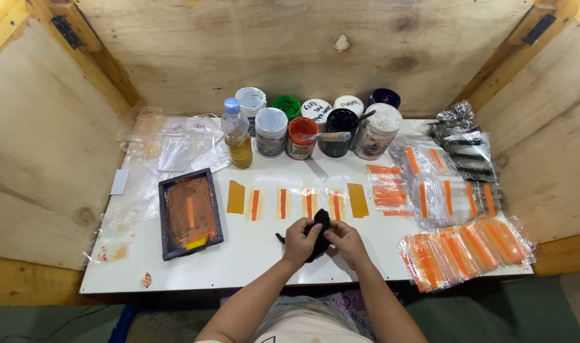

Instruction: The person uses a black cloth to wipe a white table surface. The table contains several paint containers, a tray with orange paint, and plastic-wrapped items. The person wipes the table area between the paint tray and the wrapped items.

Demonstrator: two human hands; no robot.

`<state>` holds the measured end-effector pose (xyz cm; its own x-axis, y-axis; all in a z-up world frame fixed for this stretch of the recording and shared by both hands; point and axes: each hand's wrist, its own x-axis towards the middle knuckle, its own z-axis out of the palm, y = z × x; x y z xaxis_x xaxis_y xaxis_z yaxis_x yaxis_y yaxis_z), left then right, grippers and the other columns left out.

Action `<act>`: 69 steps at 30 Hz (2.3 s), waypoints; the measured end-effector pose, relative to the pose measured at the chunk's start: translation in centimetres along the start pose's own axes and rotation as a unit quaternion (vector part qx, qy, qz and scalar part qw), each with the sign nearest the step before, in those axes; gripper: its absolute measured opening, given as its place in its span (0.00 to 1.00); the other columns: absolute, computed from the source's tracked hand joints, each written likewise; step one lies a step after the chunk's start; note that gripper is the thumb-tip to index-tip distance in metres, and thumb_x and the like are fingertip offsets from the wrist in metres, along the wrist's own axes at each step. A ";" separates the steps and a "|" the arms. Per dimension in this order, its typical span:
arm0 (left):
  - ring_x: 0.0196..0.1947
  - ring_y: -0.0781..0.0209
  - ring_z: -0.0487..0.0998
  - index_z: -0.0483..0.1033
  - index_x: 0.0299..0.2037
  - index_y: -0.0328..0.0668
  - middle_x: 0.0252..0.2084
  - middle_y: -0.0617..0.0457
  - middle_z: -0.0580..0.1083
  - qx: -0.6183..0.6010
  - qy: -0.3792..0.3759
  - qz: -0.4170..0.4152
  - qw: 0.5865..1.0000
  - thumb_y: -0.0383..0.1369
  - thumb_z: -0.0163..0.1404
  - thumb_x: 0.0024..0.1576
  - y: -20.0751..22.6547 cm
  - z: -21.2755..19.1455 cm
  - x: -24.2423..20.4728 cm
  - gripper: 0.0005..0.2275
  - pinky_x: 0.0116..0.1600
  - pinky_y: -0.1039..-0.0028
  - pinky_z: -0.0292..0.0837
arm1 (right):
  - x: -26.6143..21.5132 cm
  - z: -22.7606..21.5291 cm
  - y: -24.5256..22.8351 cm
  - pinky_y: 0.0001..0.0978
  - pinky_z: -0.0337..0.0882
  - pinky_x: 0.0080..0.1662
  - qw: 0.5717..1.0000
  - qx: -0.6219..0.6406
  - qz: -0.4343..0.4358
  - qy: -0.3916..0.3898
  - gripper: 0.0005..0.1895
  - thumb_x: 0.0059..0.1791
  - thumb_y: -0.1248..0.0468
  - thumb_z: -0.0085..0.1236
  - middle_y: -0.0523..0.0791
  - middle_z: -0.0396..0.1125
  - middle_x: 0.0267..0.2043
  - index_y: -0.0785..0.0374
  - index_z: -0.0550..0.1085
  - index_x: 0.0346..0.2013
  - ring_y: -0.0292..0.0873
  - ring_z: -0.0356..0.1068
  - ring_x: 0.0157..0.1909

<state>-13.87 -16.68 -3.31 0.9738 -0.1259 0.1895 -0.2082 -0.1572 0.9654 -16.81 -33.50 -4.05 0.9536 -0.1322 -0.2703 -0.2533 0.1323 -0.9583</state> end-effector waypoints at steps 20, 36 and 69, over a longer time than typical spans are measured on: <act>0.26 0.71 0.73 0.73 0.34 0.38 0.23 0.54 0.74 -0.187 -0.047 -0.141 0.971 0.24 0.64 0.51 2.0 0.6 0.8 0.10 0.31 0.83 0.68 | -2.2 0.8 -3.8 0.41 0.72 0.48 0.986 -0.116 -0.122 0.012 0.05 0.44 0.70 0.69 0.49 0.77 0.34 0.66 0.82 0.34 0.43 0.73 0.40; 0.36 0.66 0.78 0.85 0.42 0.42 0.32 0.48 0.80 -0.109 -0.114 -0.107 0.982 0.32 0.63 0.55 2.0 0.8 1.2 0.08 0.41 0.77 0.72 | -3.4 -0.7 -6.2 0.28 0.63 0.35 0.995 -0.056 -0.056 -0.065 0.05 0.48 0.72 0.60 0.40 0.64 0.21 0.66 0.80 0.28 0.35 0.59 0.30; 0.60 0.44 0.73 0.81 0.50 0.48 0.50 0.50 0.79 0.389 -0.216 0.223 0.867 0.37 0.46 0.63 0.4 2.6 2.5 0.12 0.60 0.54 0.60 | 1.1 -5.1 -5.4 0.38 0.72 0.49 0.793 -0.606 -0.060 0.035 0.22 0.58 0.59 0.35 0.45 0.67 0.51 0.41 0.79 0.56 0.50 0.74 0.47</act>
<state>-11.73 -19.62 -2.88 0.6894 -0.6737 0.2662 -0.7187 -0.5899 0.3682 -15.20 -39.36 0.34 0.9823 -0.1316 -0.1336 -0.1711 -0.9203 -0.3518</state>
